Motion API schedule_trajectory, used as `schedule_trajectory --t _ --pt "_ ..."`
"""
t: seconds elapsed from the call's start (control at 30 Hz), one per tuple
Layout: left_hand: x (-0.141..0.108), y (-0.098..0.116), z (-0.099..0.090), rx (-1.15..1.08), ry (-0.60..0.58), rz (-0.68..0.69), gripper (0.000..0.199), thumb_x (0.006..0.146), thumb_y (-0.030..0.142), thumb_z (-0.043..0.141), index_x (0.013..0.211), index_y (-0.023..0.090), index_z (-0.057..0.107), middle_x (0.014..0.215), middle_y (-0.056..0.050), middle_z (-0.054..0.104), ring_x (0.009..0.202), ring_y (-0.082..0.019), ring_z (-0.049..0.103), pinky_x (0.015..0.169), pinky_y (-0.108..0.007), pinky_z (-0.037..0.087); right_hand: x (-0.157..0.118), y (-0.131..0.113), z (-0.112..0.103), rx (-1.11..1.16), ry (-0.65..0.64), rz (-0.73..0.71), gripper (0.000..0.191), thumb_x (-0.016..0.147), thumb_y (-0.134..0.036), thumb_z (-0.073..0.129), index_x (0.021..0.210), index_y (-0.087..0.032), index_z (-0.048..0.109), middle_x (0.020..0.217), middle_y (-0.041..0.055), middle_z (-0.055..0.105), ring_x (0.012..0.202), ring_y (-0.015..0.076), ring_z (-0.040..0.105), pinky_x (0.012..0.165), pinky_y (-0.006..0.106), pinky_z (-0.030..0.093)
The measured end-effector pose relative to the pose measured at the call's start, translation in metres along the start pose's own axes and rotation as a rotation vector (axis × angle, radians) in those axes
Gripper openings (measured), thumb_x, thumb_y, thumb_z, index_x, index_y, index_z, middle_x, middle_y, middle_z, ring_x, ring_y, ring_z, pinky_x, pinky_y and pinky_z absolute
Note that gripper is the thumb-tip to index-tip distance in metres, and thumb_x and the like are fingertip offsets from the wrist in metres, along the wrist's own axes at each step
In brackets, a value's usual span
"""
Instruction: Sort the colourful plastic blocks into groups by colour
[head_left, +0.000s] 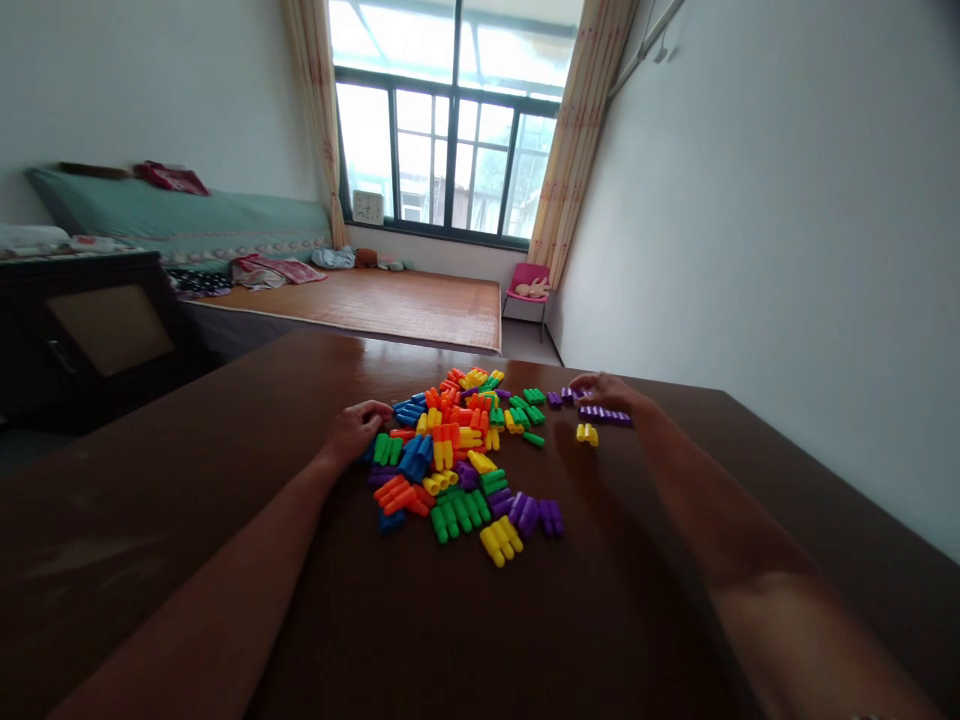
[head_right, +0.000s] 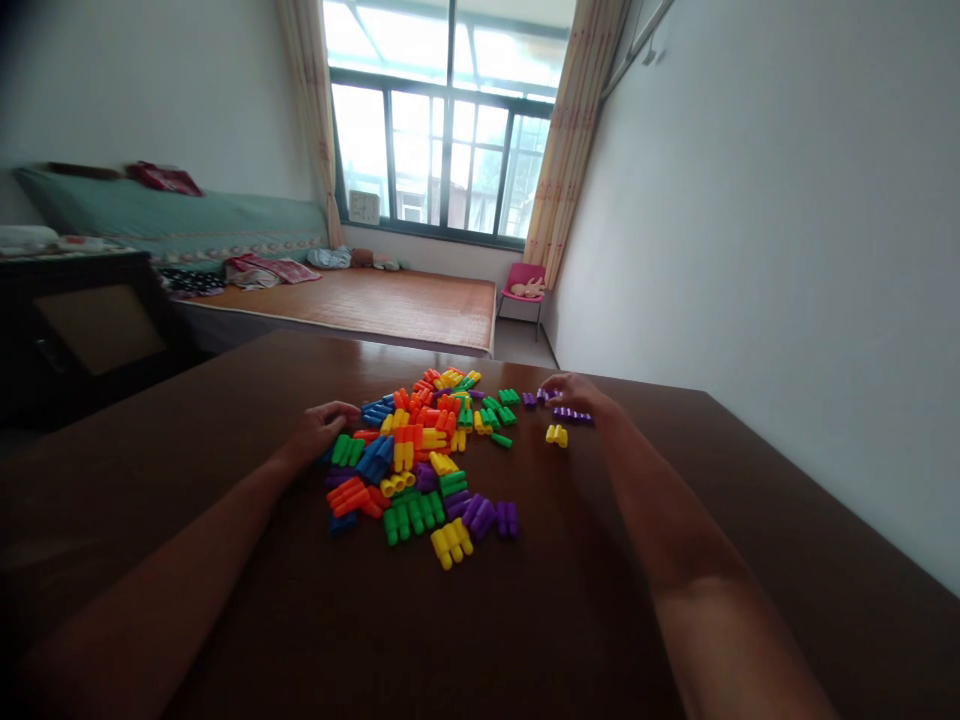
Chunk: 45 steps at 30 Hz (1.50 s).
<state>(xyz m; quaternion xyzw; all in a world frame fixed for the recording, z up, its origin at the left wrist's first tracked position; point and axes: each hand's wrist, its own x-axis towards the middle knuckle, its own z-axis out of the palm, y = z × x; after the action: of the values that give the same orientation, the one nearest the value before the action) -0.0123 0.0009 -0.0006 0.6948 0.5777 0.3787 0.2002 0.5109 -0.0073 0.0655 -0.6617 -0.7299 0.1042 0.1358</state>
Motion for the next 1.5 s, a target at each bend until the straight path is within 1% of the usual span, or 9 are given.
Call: schedule_trajectory --t 0.17,0.37,0.57,0.73,0.9,1.07,1.2,1.33,1.5 --pt "0.002 -0.001 0.0 0.009 0.009 -0.012 0.029 0.07 0.029 0.053 0.09 0.023 0.073 0.085 -0.001 0.075 0.08 -0.019 0.069 0.071 -0.026 0.053 -0.014 0.041 -0.036 0.097 0.088 0.132 0.051 0.065 -0.022 0.073 0.115 -0.021 0.064 0.105 0.007 0.069 0.092 0.0197 0.065 0.08 0.029 0.052" --pt "0.004 -0.004 -0.001 0.015 -0.013 -0.017 0.028 0.07 0.031 0.053 0.09 0.024 0.073 0.088 0.001 0.076 0.081 -0.019 0.069 0.071 -0.025 0.053 -0.029 0.072 -0.012 -0.054 0.018 0.257 0.05 0.06 -0.011 0.072 0.108 -0.019 0.062 0.109 0.0079 0.069 0.097 0.021 0.065 0.084 0.03 0.051" --pt "0.005 -0.007 -0.001 0.007 -0.03 -0.011 0.03 0.072 0.032 0.053 0.092 0.024 0.072 0.089 0.0 0.076 0.085 -0.02 0.069 0.07 -0.024 0.053 -0.038 0.078 -0.01 -0.098 0.0 0.215 0.051 0.062 -0.013 0.071 0.112 -0.02 0.063 0.108 0.0059 0.069 0.092 0.0196 0.065 0.079 0.027 0.05" --pt "0.004 -0.004 0.0 0.027 0.0 -0.011 0.027 0.07 0.031 0.054 0.088 0.024 0.073 0.086 0.0 0.076 0.081 -0.02 0.069 0.07 -0.025 0.053 -0.024 0.035 -0.009 -0.195 0.056 0.137 0.044 0.071 -0.02 0.068 0.115 -0.022 0.065 0.106 0.0063 0.069 0.087 0.0188 0.064 0.076 0.027 0.049" --pt "0.003 -0.003 0.0 0.013 0.001 -0.009 0.027 0.07 0.029 0.054 0.088 0.025 0.074 0.087 0.0 0.076 0.083 -0.02 0.069 0.072 -0.026 0.053 0.015 -0.031 0.024 -0.252 0.049 -0.095 0.046 0.075 -0.013 0.064 0.119 -0.025 0.064 0.12 0.0043 0.065 0.107 0.0213 0.058 0.091 0.029 0.045" --pt "0.002 -0.003 0.0 -0.006 -0.001 0.0 0.027 0.07 0.029 0.054 0.088 0.024 0.073 0.088 -0.001 0.076 0.082 -0.02 0.069 0.072 -0.027 0.054 0.036 -0.046 0.049 -0.338 -0.092 -0.065 0.05 0.073 -0.015 0.067 0.12 -0.031 0.063 0.116 0.0047 0.065 0.11 0.0233 0.057 0.092 0.03 0.044" --pt "0.001 -0.002 -0.001 -0.008 -0.014 -0.015 0.027 0.071 0.03 0.054 0.09 0.025 0.073 0.089 -0.001 0.076 0.084 -0.02 0.069 0.073 -0.027 0.054 0.036 -0.033 0.038 -0.313 -0.058 -0.036 0.048 0.073 -0.02 0.069 0.12 -0.03 0.061 0.11 0.0049 0.064 0.099 0.0187 0.06 0.084 0.024 0.045" --pt "0.002 -0.001 -0.002 0.008 -0.013 -0.031 0.027 0.071 0.03 0.055 0.089 0.026 0.073 0.09 0.0 0.076 0.084 -0.02 0.069 0.073 -0.027 0.053 0.024 0.0 0.004 -0.257 0.118 0.176 0.042 0.075 -0.021 0.065 0.116 -0.023 0.06 0.106 0.0071 0.064 0.089 0.0164 0.061 0.073 0.022 0.045" --pt "0.002 -0.003 -0.001 0.028 -0.006 -0.029 0.027 0.071 0.029 0.055 0.089 0.026 0.073 0.09 0.0 0.076 0.084 -0.02 0.069 0.073 -0.026 0.053 -0.002 0.048 -0.012 -0.167 0.066 0.283 0.035 0.071 -0.02 0.068 0.106 -0.019 0.064 0.098 0.0062 0.067 0.084 0.0163 0.063 0.069 0.022 0.047"
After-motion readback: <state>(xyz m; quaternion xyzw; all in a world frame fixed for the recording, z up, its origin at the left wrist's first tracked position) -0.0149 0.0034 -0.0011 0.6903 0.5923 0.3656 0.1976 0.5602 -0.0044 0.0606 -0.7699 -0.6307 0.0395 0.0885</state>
